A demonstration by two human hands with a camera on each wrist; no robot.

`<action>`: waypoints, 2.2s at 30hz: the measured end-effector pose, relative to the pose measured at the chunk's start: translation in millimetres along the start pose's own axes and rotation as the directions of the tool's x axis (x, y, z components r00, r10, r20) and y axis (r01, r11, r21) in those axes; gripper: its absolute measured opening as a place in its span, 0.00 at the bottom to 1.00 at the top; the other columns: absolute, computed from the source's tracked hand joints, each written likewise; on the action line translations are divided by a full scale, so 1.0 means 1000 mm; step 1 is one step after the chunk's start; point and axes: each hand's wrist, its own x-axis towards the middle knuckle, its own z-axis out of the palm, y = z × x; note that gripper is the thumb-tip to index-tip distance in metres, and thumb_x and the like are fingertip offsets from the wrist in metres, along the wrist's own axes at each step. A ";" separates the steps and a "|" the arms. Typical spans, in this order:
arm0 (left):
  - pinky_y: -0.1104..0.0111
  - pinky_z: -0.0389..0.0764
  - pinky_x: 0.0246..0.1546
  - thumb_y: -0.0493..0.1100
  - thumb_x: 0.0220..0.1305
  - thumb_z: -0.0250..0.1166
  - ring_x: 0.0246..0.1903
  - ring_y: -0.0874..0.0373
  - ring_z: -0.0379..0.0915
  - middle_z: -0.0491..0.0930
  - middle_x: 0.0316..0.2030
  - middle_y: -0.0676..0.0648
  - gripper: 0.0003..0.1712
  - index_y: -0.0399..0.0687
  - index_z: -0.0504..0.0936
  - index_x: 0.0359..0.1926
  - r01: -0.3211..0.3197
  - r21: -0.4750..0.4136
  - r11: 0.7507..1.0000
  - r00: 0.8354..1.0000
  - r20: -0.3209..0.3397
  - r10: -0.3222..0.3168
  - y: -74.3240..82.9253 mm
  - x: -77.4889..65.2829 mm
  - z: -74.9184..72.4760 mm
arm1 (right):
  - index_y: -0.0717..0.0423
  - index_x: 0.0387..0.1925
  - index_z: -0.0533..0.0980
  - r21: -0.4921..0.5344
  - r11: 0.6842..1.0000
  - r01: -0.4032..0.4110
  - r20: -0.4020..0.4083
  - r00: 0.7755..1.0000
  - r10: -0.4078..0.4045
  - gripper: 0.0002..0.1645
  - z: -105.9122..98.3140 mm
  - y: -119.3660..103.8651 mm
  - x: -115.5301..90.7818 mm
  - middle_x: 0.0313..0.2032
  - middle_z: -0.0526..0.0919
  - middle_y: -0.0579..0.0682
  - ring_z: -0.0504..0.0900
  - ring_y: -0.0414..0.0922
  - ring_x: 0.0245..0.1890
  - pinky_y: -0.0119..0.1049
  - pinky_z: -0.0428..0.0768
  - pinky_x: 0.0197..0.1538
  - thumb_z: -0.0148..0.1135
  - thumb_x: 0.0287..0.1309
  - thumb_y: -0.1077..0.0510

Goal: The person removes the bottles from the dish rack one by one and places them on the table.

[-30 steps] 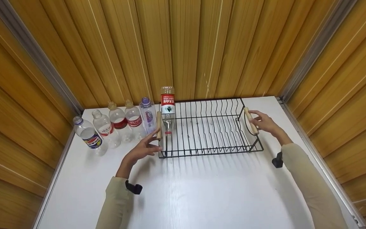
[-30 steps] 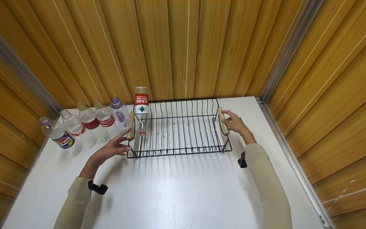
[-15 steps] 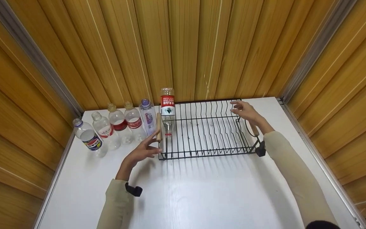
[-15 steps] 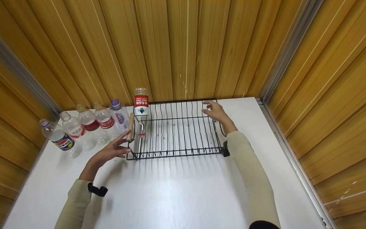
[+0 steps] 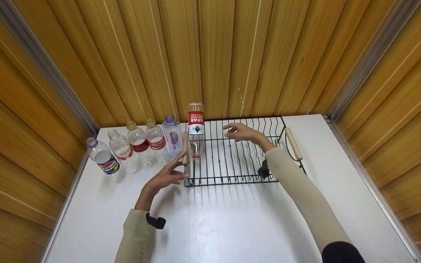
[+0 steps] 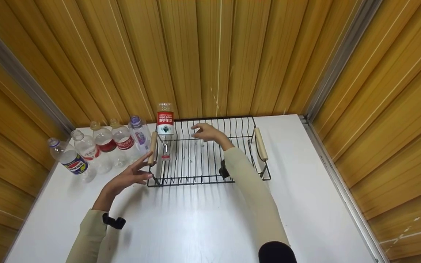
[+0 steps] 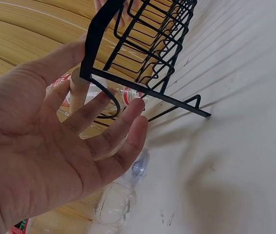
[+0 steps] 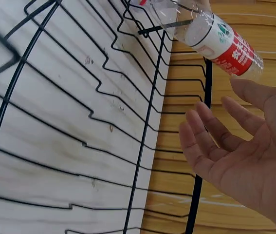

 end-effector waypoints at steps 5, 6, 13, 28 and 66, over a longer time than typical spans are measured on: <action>0.37 0.69 0.53 0.49 0.58 0.68 0.55 0.42 0.72 0.54 0.70 0.39 0.50 0.78 0.48 0.72 0.016 0.006 1.000 1.000 -0.015 -0.016 -0.002 0.001 0.000 | 0.64 0.68 0.58 0.063 0.997 -0.040 0.039 0.999 0.037 0.31 0.021 -0.007 0.021 0.59 0.70 0.67 0.69 0.62 0.59 0.54 0.73 0.59 0.51 0.69 0.56; 0.38 0.70 0.53 0.50 0.57 0.69 0.55 0.42 0.72 0.54 0.71 0.39 0.50 0.78 0.47 0.72 0.020 0.011 1.000 1.000 -0.018 -0.020 -0.002 0.001 0.000 | 0.65 0.68 0.57 0.081 0.996 -0.047 0.043 0.998 0.043 0.31 0.025 -0.008 0.024 0.58 0.69 0.67 0.68 0.63 0.60 0.55 0.72 0.60 0.50 0.69 0.56; 0.42 0.74 0.50 0.46 0.60 0.66 0.54 0.43 0.73 0.50 0.71 0.36 0.51 0.69 0.43 0.74 0.024 0.015 1.000 1.000 -0.014 -0.024 0.000 0.001 0.000 | 0.67 0.70 0.49 0.256 0.961 -0.101 0.081 0.993 0.083 0.36 0.047 -0.010 0.045 0.62 0.64 0.69 0.58 0.68 0.65 0.59 0.61 0.67 0.51 0.68 0.60; 0.39 0.72 0.52 0.50 0.57 0.69 0.54 0.45 0.73 0.53 0.70 0.40 0.50 0.81 0.48 0.71 0.039 0.002 0.999 0.999 -0.016 -0.039 -0.003 0.002 0.003 | 0.55 0.72 0.39 0.443 0.876 -0.190 0.093 0.982 0.166 0.48 0.085 -0.017 0.066 0.64 0.60 0.68 0.62 0.64 0.65 0.60 0.61 0.66 0.57 0.61 0.66; 0.40 0.73 0.51 0.47 0.61 0.66 0.55 0.43 0.73 0.52 0.70 0.36 0.49 0.75 0.45 0.73 0.018 0.028 0.999 1.000 0.001 -0.018 -0.002 0.002 -0.003 | 0.50 0.71 0.40 0.521 0.847 -0.106 -0.048 0.987 0.153 0.52 0.070 -0.032 0.050 0.61 0.60 0.69 0.67 0.65 0.60 0.58 0.72 0.59 0.62 0.57 0.67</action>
